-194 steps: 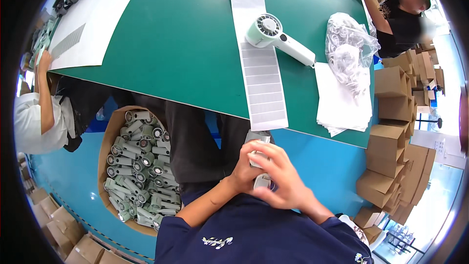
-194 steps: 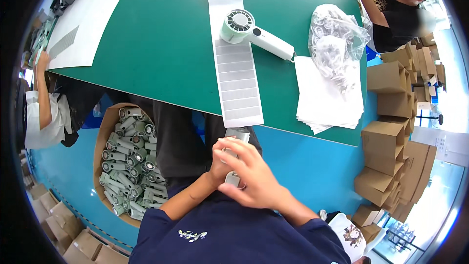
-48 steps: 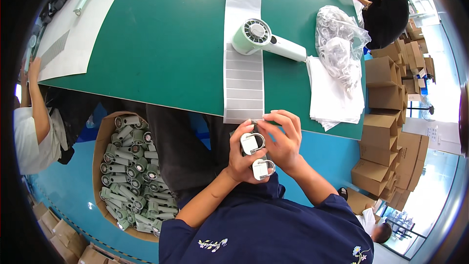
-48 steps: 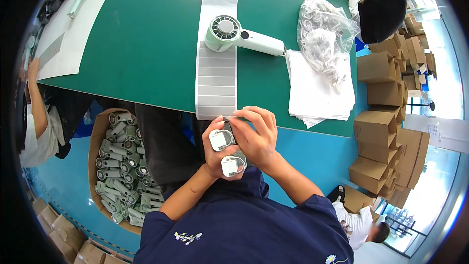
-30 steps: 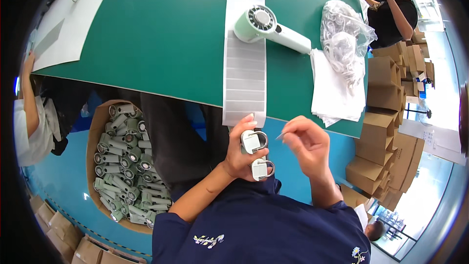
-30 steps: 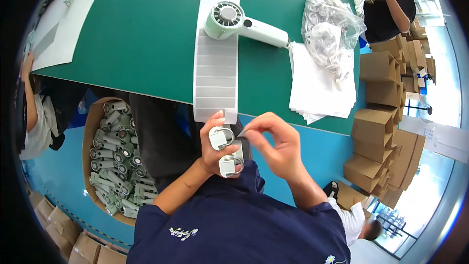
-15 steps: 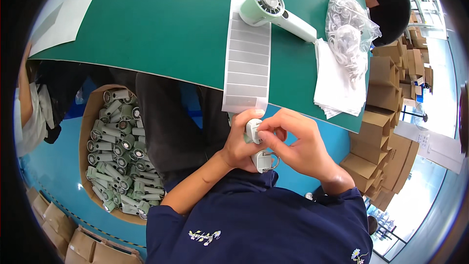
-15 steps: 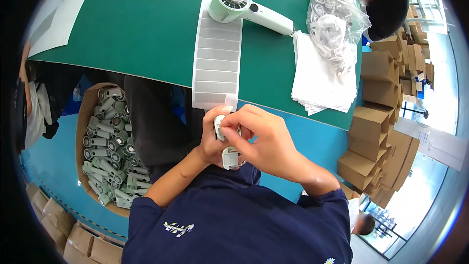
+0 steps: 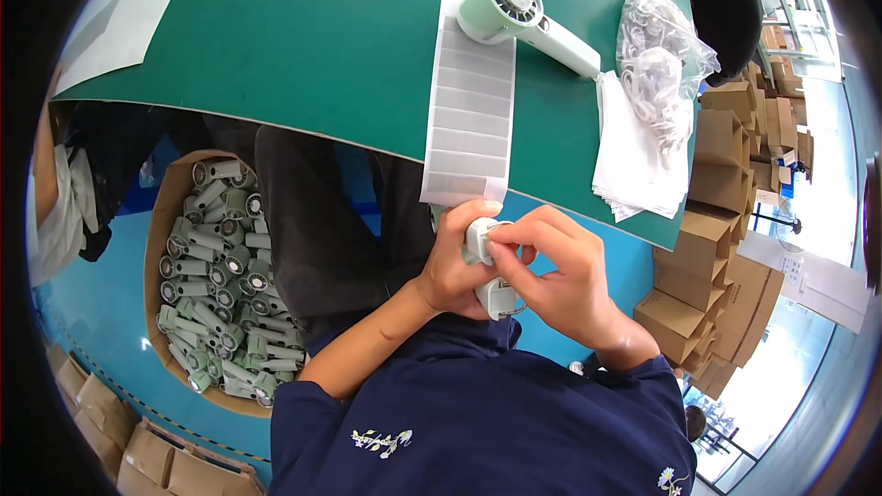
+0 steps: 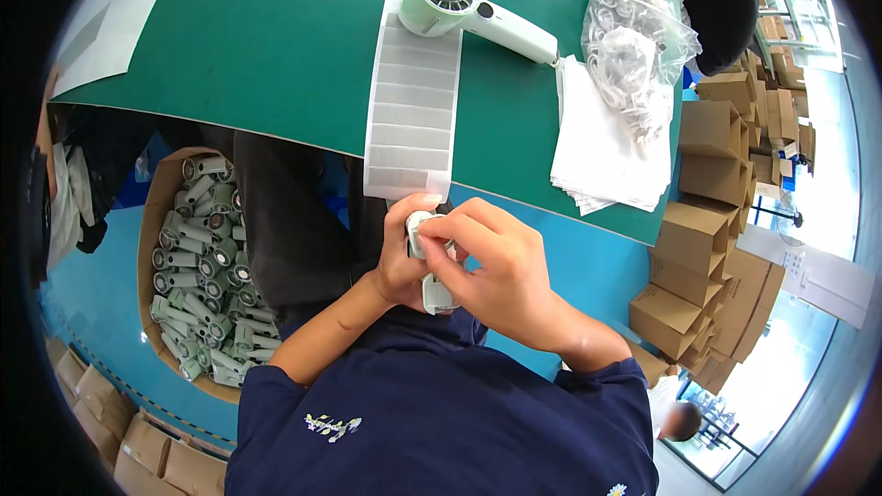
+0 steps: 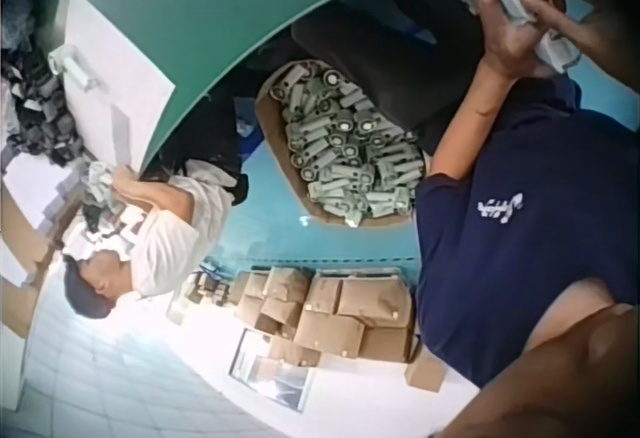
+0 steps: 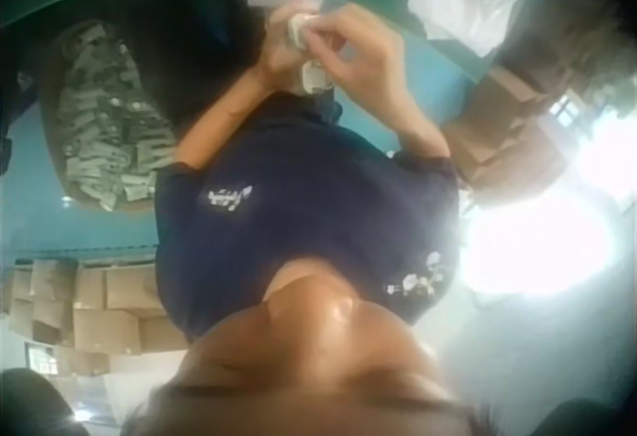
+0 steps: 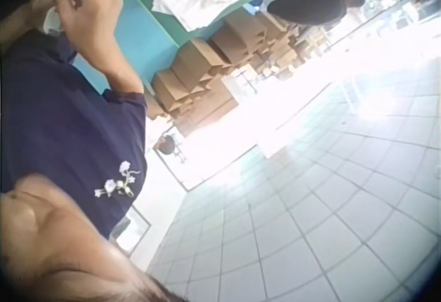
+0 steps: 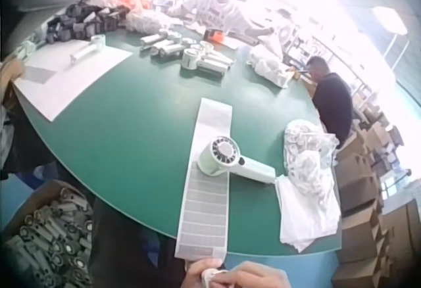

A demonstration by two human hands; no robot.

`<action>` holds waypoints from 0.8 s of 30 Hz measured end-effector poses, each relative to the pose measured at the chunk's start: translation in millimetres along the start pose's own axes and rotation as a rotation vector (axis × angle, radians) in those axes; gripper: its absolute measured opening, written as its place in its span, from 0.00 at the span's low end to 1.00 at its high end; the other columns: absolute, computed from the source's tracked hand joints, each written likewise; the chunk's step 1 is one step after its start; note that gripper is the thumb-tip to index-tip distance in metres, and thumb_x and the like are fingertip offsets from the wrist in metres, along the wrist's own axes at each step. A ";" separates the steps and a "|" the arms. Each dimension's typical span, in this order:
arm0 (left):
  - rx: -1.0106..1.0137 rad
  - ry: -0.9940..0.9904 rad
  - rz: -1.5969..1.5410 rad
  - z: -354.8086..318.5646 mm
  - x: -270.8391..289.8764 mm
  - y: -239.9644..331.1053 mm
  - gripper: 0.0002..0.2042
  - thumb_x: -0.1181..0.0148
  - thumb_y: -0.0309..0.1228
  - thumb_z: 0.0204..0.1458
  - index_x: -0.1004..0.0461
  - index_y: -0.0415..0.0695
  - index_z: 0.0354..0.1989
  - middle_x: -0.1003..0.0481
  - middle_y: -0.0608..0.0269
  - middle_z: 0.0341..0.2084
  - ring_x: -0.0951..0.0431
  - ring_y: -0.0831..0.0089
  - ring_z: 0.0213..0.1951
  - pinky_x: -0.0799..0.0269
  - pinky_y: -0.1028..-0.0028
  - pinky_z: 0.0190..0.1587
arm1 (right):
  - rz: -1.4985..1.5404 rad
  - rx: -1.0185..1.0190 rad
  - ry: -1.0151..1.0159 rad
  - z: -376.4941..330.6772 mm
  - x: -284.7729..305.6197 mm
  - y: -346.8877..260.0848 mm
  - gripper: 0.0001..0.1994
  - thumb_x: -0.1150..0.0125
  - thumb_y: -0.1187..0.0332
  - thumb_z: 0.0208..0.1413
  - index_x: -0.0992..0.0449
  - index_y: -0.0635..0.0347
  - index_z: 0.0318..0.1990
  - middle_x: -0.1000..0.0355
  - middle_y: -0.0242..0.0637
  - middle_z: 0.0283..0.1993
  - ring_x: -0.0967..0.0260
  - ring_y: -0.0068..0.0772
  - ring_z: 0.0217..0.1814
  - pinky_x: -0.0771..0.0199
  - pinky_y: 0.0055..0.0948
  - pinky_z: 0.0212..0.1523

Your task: Apply small adhesive labels to the base of portable hand-held fans at an assembly line.

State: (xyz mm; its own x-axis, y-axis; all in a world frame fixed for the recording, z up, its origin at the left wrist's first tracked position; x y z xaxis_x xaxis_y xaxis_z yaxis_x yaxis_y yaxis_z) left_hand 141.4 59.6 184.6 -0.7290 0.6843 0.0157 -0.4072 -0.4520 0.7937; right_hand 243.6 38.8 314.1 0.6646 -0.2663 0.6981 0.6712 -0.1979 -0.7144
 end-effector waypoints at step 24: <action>-0.009 0.006 0.005 5.4 5.8 3.4 0.24 0.22 0.40 0.30 0.20 0.51 0.40 0.35 0.38 0.60 0.30 0.41 0.57 0.31 0.52 0.56 | 0.630 -0.265 0.235 -5.6 38.2 26.1 0.05 0.36 0.78 0.63 0.18 0.65 0.45 0.22 0.36 0.42 0.25 0.18 0.38 0.26 0.20 0.38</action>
State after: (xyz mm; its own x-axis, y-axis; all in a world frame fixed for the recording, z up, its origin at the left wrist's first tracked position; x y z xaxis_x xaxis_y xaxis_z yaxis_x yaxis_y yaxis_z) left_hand 138.8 65.1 190.7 -0.7342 0.6787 0.0157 -0.4088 -0.4605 0.7879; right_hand 284.7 18.2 321.9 0.7910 -0.5950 0.1422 0.0614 -0.1541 -0.9862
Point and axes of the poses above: each hand's wrist, its own z-axis towards the middle knuckle, its own x-axis out of the back of the hand, y = z × x, the point moved 7 cm from there along z, towards the middle knuckle
